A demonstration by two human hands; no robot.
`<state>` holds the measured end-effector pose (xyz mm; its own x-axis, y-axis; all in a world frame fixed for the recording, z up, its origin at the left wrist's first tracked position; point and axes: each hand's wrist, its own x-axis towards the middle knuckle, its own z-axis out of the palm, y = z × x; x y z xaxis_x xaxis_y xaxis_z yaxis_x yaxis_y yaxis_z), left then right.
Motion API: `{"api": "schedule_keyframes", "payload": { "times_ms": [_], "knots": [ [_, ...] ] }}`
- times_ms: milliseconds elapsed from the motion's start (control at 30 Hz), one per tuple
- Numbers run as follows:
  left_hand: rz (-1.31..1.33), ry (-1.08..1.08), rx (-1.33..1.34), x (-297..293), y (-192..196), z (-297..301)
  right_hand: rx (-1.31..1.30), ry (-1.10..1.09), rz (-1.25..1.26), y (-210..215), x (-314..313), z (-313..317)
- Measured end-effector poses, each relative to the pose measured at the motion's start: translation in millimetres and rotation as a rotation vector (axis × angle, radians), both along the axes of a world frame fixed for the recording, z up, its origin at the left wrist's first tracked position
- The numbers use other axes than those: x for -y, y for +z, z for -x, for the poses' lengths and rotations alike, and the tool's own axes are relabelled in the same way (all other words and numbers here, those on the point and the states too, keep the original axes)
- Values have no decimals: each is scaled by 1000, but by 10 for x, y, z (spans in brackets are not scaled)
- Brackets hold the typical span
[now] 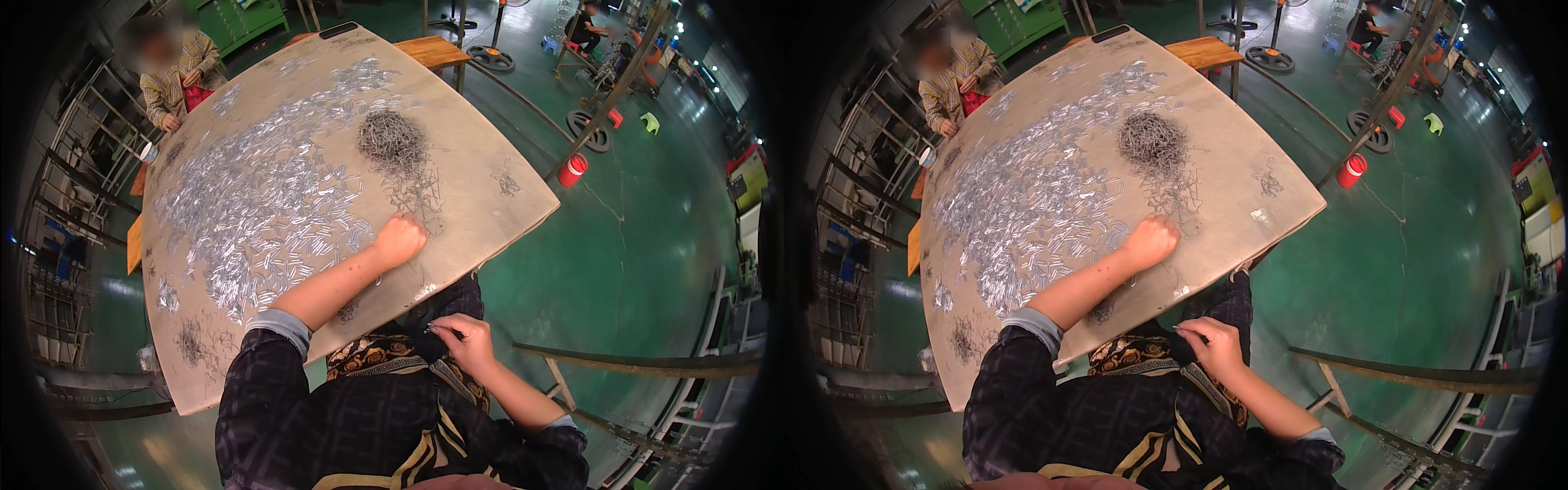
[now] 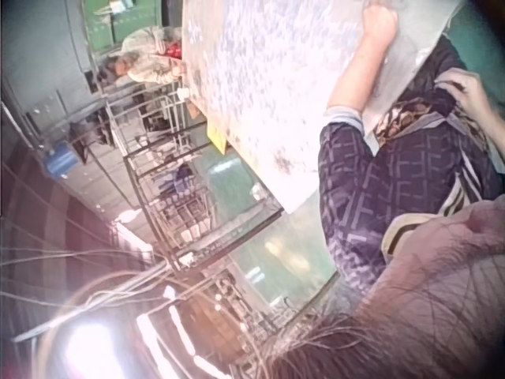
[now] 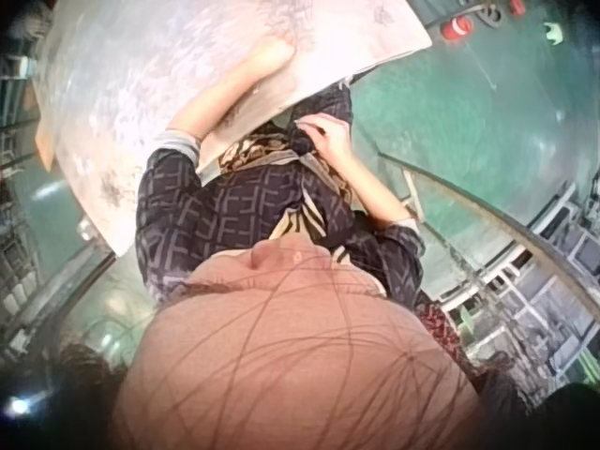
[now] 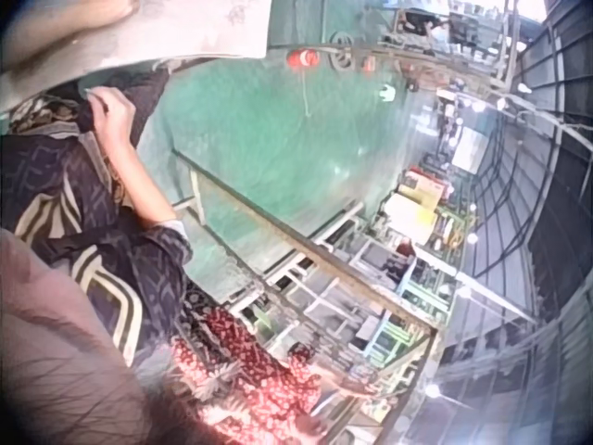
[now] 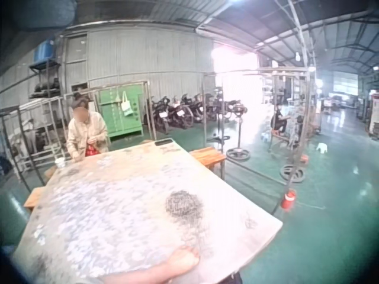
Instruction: The person picks small silver pieces and dark wire from a table, attaches them together by hand, and hangs the assembled items on a nearby metal rack. The process repeats with multiple units.
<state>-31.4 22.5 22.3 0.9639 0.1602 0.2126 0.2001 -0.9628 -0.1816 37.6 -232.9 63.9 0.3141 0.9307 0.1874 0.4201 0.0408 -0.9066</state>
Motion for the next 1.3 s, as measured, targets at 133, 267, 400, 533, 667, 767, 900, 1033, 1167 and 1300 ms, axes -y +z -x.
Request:
{"api": "schedule_keyframes", "payload": {
  "times_ms": [133, 267, 400, 533, 667, 767, 900, 1033, 1167, 1300],
  "knots": [
    [110, -13, 89, -87, 11, -21, -4, -28, -7, 2, -6, -11],
    [671, 299, 215, -51, 184, 92, 1, -62, -41, -32, -21, -37],
    [1449, 328, 362, 121, 206, 390, -8, -71, -49, -42, -35, -46],
    [1864, 96, 383, 742, 482, 660, -16, -94, -18, -39, -69, -31],
    [1735, 49, 315, 1053, 503, 793, -24, -84, -39, -59, -78, -18],
    [1762, 78, 353, 1119, 454, 802, -20, -73, -42, -50, -78, -3],
    [1591, 4, 473, 1195, 407, 805, -30, -77, -27, -30, -99, 3],
    [1294, -16, 525, 1288, 396, 851, 11, -2, -60, -45, -115, -1],
    [1077, -97, 590, 1338, 342, 898, -58, 50, -168, -163, -161, -167],
    [996, -99, 564, 1384, 329, 958, 200, 75, -127, -191, -539, -156]
  ]
}}
